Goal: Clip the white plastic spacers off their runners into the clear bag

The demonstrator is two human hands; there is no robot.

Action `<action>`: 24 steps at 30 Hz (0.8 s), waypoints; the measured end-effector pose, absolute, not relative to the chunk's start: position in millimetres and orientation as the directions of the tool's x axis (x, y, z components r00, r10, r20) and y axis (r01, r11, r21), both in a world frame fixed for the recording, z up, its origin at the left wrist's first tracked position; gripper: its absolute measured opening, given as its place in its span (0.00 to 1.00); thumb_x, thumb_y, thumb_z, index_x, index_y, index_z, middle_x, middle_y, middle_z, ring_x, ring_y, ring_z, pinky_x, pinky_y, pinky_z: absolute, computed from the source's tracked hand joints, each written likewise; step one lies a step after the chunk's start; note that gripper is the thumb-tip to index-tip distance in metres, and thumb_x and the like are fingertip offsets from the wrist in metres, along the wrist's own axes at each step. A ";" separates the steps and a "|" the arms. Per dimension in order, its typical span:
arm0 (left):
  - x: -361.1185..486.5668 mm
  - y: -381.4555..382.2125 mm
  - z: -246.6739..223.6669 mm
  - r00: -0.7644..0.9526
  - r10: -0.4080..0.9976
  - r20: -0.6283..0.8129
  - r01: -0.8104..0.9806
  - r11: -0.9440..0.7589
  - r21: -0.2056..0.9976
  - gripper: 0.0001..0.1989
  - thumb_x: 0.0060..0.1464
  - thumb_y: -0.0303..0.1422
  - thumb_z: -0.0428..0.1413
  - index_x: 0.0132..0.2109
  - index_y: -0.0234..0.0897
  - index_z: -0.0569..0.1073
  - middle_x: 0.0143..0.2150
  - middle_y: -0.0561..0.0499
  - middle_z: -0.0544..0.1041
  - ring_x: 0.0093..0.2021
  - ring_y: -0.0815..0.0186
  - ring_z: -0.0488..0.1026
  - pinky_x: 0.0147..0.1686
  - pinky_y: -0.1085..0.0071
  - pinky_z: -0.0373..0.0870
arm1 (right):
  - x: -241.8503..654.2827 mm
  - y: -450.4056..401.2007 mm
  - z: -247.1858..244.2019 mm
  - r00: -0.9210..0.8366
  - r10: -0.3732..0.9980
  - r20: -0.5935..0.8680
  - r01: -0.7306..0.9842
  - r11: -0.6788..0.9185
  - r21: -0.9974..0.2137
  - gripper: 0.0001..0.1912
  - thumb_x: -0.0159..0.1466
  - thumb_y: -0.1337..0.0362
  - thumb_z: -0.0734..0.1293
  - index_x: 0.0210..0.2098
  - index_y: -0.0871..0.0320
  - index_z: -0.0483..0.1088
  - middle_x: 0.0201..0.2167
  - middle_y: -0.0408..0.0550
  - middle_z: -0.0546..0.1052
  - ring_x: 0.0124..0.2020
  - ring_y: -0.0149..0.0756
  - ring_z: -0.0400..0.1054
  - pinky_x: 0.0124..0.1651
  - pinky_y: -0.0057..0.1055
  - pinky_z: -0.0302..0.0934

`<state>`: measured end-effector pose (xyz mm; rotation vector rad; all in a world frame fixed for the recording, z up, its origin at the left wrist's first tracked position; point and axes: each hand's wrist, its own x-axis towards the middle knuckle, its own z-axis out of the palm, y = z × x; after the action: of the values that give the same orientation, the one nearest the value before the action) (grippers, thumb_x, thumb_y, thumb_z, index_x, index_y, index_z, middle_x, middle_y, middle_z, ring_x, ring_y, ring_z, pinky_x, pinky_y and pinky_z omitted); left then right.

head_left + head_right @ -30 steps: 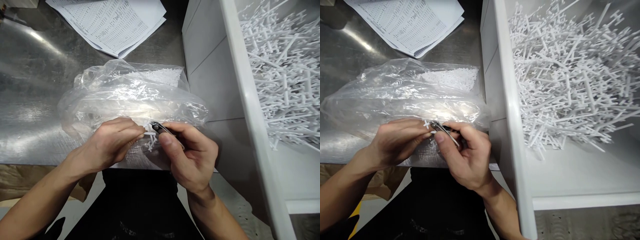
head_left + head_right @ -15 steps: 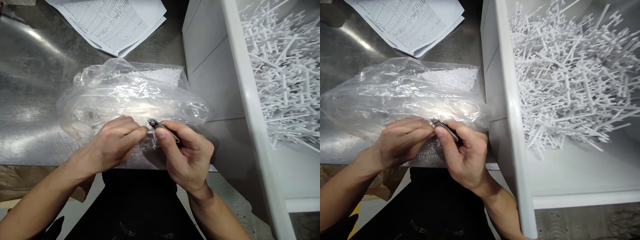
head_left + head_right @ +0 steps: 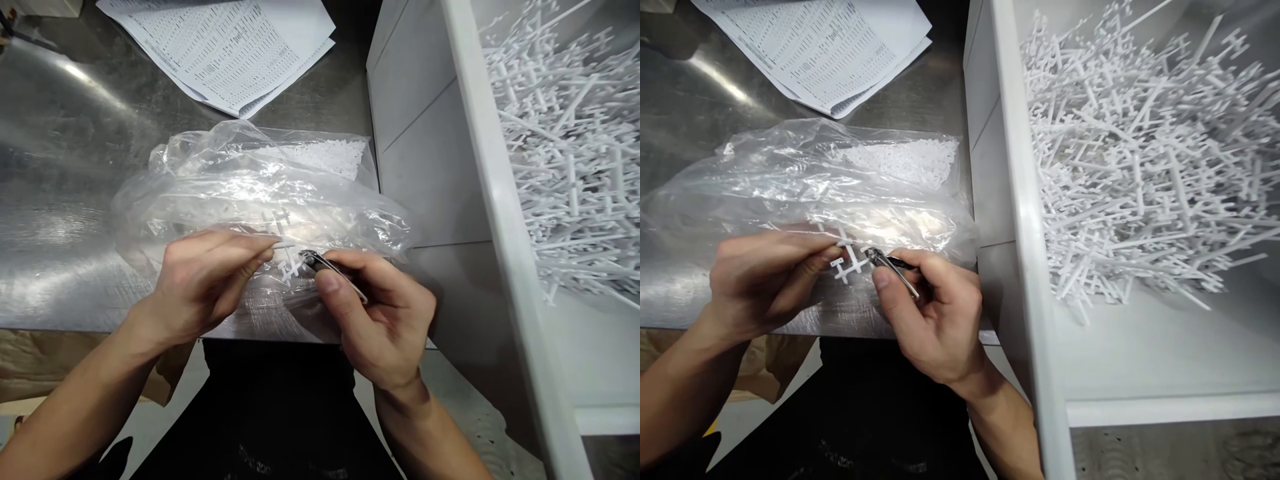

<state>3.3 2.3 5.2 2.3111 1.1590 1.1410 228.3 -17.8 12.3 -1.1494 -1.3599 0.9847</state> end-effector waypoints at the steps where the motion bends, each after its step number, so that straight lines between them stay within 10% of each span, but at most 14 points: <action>1: 2.9 2.1 4.5 0.354 0.774 0.525 0.529 -0.629 0.570 0.09 0.73 0.24 0.61 0.52 0.42 0.82 0.49 0.52 0.90 0.44 0.66 0.89 0.48 0.72 0.89 | 227.9 -17.3 12.3 0.001 0.978 0.209 0.105 0.207 -0.973 0.08 0.67 0.71 0.78 0.42 0.54 0.82 0.21 0.35 0.73 0.17 0.28 0.63 0.17 0.27 0.58; 14: 5.7 8.2 4.5 0.375 0.735 0.566 0.594 -0.659 0.462 0.05 0.73 0.25 0.62 0.48 0.38 0.82 0.44 0.53 0.90 0.39 0.66 0.89 0.43 0.73 0.87 | 228.1 -15.1 5.9 -0.008 0.961 0.277 0.235 0.271 -0.933 0.03 0.71 0.70 0.76 0.43 0.57 0.83 0.31 0.40 0.86 0.30 0.30 0.80 0.34 0.26 0.74; 19: 7.9 12.0 5.0 0.371 0.752 0.545 0.645 -0.631 0.432 0.07 0.74 0.28 0.60 0.44 0.38 0.81 0.32 0.55 0.86 0.28 0.68 0.84 0.30 0.74 0.80 | 227.2 -14.4 10.1 0.031 0.969 0.246 0.178 0.237 -0.955 0.06 0.71 0.71 0.75 0.38 0.54 0.82 0.25 0.36 0.78 0.23 0.28 0.70 0.26 0.27 0.67; 24: 7.4 10.8 4.1 0.385 0.756 0.529 0.647 -0.630 0.429 0.06 0.74 0.26 0.59 0.48 0.40 0.80 0.44 0.52 0.90 0.39 0.64 0.89 0.41 0.68 0.87 | 227.2 -16.4 13.4 -0.064 0.970 0.233 0.103 0.239 -0.966 0.05 0.68 0.71 0.77 0.43 0.56 0.82 0.26 0.37 0.78 0.21 0.27 0.65 0.22 0.27 0.61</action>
<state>7.4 10.8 4.1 2.4848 1.2687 1.0740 227.2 -16.4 13.4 -1.0827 -1.4312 1.0125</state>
